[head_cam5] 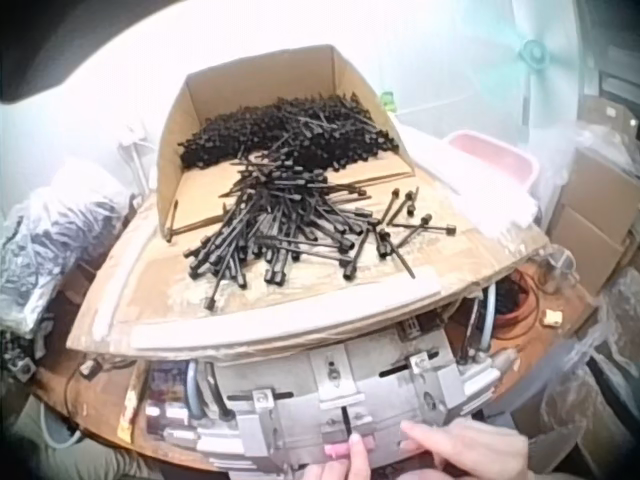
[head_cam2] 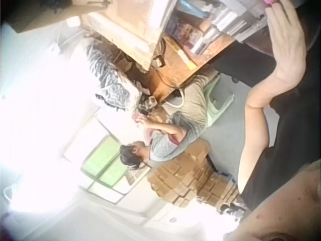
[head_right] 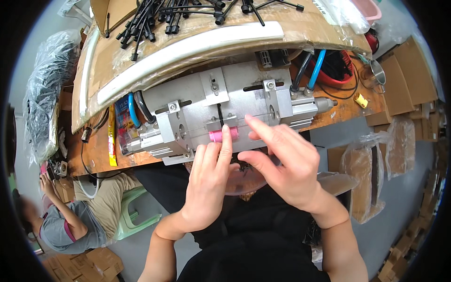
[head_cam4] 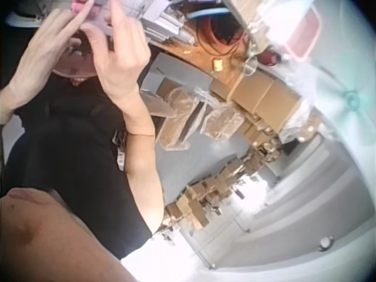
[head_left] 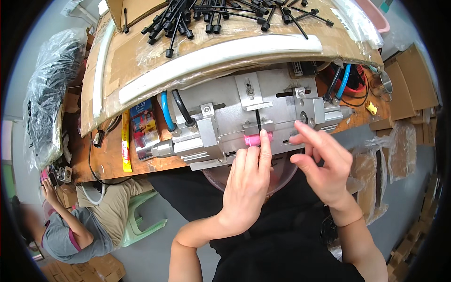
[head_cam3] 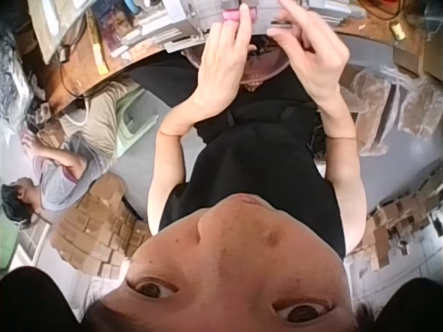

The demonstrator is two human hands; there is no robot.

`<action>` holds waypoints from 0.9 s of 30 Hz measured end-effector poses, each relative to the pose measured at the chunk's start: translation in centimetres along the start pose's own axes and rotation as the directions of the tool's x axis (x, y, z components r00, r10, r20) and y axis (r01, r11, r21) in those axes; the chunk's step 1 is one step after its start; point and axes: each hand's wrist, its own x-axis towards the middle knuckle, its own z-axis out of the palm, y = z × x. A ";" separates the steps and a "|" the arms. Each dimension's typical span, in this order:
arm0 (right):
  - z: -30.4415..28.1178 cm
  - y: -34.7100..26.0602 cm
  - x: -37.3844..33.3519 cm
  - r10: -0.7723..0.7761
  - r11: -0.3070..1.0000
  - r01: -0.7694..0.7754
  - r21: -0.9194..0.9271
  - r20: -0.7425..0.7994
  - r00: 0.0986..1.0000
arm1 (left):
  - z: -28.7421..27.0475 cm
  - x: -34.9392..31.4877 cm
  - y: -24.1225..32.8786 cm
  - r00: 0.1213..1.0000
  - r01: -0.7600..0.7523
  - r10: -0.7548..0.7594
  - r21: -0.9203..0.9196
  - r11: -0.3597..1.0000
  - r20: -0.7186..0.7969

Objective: The person repeatedly picks up black cable ties from a cardboard box and inserts them into a pneumatic crimping machine. They operate the machine to process the ties and then place the finished items into a clear plastic bowl below the device.

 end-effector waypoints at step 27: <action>-3.0 -0.4 21.8 -0.081 0.996 0.081 -0.029 0.012 0.997 | -4.9 1.7 -2.3 0.917 -0.059 0.079 0.061 0.996 -0.392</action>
